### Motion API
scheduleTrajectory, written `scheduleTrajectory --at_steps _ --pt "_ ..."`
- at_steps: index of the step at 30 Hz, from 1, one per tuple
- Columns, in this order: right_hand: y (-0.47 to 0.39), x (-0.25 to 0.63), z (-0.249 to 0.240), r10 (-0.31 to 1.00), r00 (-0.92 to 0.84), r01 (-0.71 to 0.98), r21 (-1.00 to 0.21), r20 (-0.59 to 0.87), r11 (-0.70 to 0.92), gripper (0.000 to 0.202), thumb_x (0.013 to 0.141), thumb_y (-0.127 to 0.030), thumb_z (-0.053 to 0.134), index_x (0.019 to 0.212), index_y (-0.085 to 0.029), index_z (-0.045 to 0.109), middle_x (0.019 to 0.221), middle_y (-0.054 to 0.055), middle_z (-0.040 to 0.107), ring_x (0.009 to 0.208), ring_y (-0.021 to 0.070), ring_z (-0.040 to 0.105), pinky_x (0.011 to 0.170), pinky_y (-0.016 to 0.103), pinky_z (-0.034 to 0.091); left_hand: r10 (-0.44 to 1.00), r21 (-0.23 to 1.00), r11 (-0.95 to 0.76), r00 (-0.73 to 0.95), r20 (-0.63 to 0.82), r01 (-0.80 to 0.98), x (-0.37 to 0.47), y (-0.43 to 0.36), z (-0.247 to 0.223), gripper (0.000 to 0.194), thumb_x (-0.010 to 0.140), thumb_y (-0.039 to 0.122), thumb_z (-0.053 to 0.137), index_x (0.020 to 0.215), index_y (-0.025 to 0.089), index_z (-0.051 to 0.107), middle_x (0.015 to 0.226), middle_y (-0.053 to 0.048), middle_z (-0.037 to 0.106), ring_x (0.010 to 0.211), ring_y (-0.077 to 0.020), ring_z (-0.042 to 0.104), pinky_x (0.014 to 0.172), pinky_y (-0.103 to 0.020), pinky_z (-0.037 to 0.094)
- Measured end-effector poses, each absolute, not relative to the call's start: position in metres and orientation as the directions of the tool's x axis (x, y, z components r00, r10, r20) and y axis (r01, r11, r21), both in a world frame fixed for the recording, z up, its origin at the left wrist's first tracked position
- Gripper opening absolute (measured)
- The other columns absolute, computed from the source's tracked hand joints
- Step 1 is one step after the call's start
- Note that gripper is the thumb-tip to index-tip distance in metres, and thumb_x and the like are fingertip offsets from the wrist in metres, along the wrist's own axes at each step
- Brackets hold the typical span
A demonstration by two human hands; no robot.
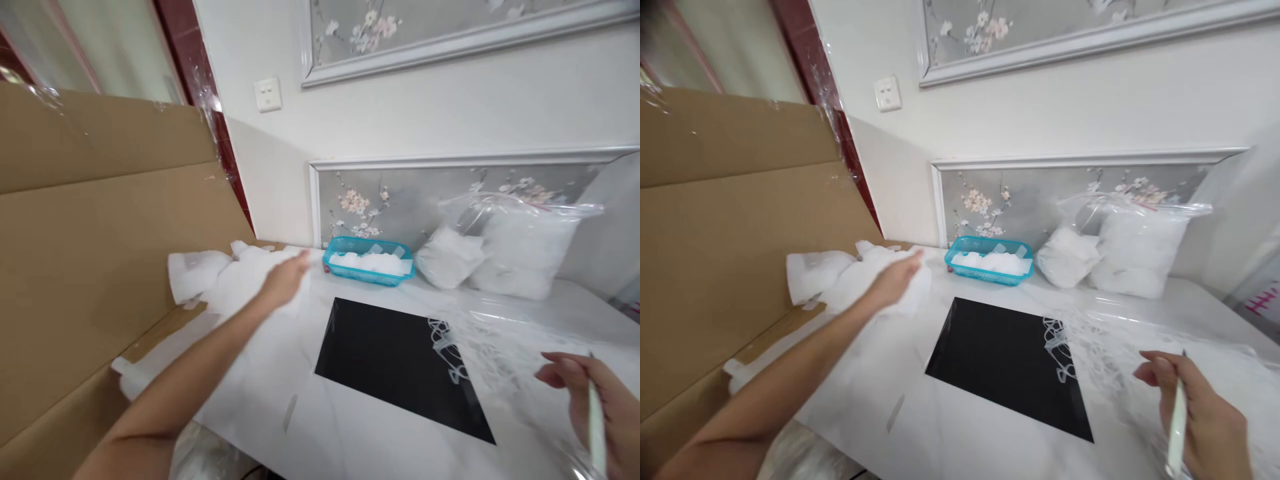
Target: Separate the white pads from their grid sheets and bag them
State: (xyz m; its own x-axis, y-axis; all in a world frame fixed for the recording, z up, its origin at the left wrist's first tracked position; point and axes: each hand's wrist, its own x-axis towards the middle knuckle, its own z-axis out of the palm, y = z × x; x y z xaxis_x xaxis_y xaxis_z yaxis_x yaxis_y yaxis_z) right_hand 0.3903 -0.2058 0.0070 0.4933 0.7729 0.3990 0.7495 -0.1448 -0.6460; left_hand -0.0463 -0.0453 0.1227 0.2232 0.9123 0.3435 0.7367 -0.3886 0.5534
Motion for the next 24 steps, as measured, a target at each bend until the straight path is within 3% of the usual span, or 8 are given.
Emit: scheduleTrajectory --at_steps 3,4,6,8,11,14,19,24 --pt "-0.203 0.375 0.010 0.819 0.454 0.696 -0.714 0.352 -0.079 0.036 0.081 -0.061 0.039 0.085 -0.029 0.055 0.074 0.007 0.065 0.071 0.0278 0.064 0.070 0.041 0.047 0.826 0.560 -0.542 0.520 0.219 0.626 0.001 -0.077 0.091 0.062 0.086 0.048 0.062 0.142 0.025 0.047 0.146 -0.005 0.042 0.134 -0.0244 0.042 0.109 -0.033 0.035" --pt "-0.201 0.370 0.007 0.840 0.430 0.666 -0.744 0.330 -0.049 0.037 0.083 -0.062 0.040 0.084 -0.027 0.055 0.075 0.008 0.065 0.073 0.0273 0.064 0.072 0.040 0.047 0.729 0.528 -0.630 0.668 0.149 0.569 0.005 -0.084 0.084 0.068 0.090 0.051 0.056 0.149 0.025 0.034 0.152 -0.006 0.031 0.140 -0.0246 0.033 0.111 -0.035 0.032" --pt "-0.196 0.358 0.001 0.911 0.328 0.601 -0.799 0.249 0.002 0.039 0.086 -0.061 0.044 0.081 -0.024 0.055 0.082 0.008 0.065 0.080 0.0263 0.064 0.076 0.038 0.047 0.631 0.414 -0.738 0.763 0.143 0.533 -0.003 -0.088 0.075 0.065 0.095 0.052 0.046 0.152 0.027 0.025 0.156 -0.004 0.020 0.145 -0.0233 0.018 0.116 -0.039 0.023" --pt "-0.188 0.339 -0.006 0.974 0.153 0.561 -0.826 0.170 0.056 0.038 0.088 -0.059 0.048 0.084 -0.022 0.055 0.091 0.008 0.066 0.087 0.0250 0.063 0.079 0.035 0.047 0.684 0.232 -0.729 0.682 0.259 0.643 -0.029 -0.078 0.066 0.056 0.099 0.047 0.039 0.150 0.026 0.031 0.156 -0.005 0.022 0.146 -0.0224 0.017 0.118 -0.044 0.011" --pt "-0.163 0.296 -0.008 0.984 -0.105 0.557 -0.812 0.141 0.176 0.032 0.092 -0.052 0.047 0.090 -0.021 0.054 0.104 0.008 0.065 0.095 0.0225 0.061 0.084 0.034 0.045 0.846 0.029 -0.425 0.385 0.370 0.905 -0.081 -0.053 0.051 0.050 0.097 0.041 0.046 0.145 0.025 0.043 0.156 -0.009 0.025 0.145 -0.0321 0.015 0.115 -0.054 0.012" --pt "-0.119 0.237 -0.002 0.926 -0.300 0.575 -0.732 0.227 0.366 0.027 0.092 -0.045 0.051 0.084 -0.019 0.049 0.098 0.009 0.063 0.104 0.0246 0.057 0.089 0.036 0.043 0.894 -0.003 -0.232 0.214 0.394 0.973 -0.125 -0.036 0.038 0.046 0.096 0.037 0.047 0.138 0.020 0.052 0.154 -0.014 0.028 0.140 -0.0434 0.022 0.108 -0.063 0.020" --pt "-0.044 0.150 -0.007 0.949 -0.158 0.656 -0.689 0.274 0.308 0.020 0.078 -0.026 0.067 0.082 -0.015 0.049 0.096 0.015 0.057 0.105 0.0331 0.048 0.089 0.048 0.038 0.867 0.021 -0.237 0.202 0.456 0.971 -0.163 -0.033 0.037 0.050 0.098 0.033 0.033 0.140 0.009 0.046 0.152 -0.022 0.026 0.137 -0.0349 0.034 0.105 -0.047 0.038" --pt "-0.019 0.121 -0.014 0.947 -0.082 0.599 -0.744 0.310 0.295 0.017 0.069 -0.003 0.056 0.069 -0.017 0.045 0.077 0.005 0.055 0.079 0.0188 0.052 0.076 0.031 0.043 0.763 -0.003 -0.406 0.341 0.550 0.914 -0.159 -0.032 0.051 0.048 0.094 0.037 0.035 0.133 0.012 0.051 0.152 -0.019 0.026 0.141 -0.0337 0.025 0.113 -0.050 0.024"
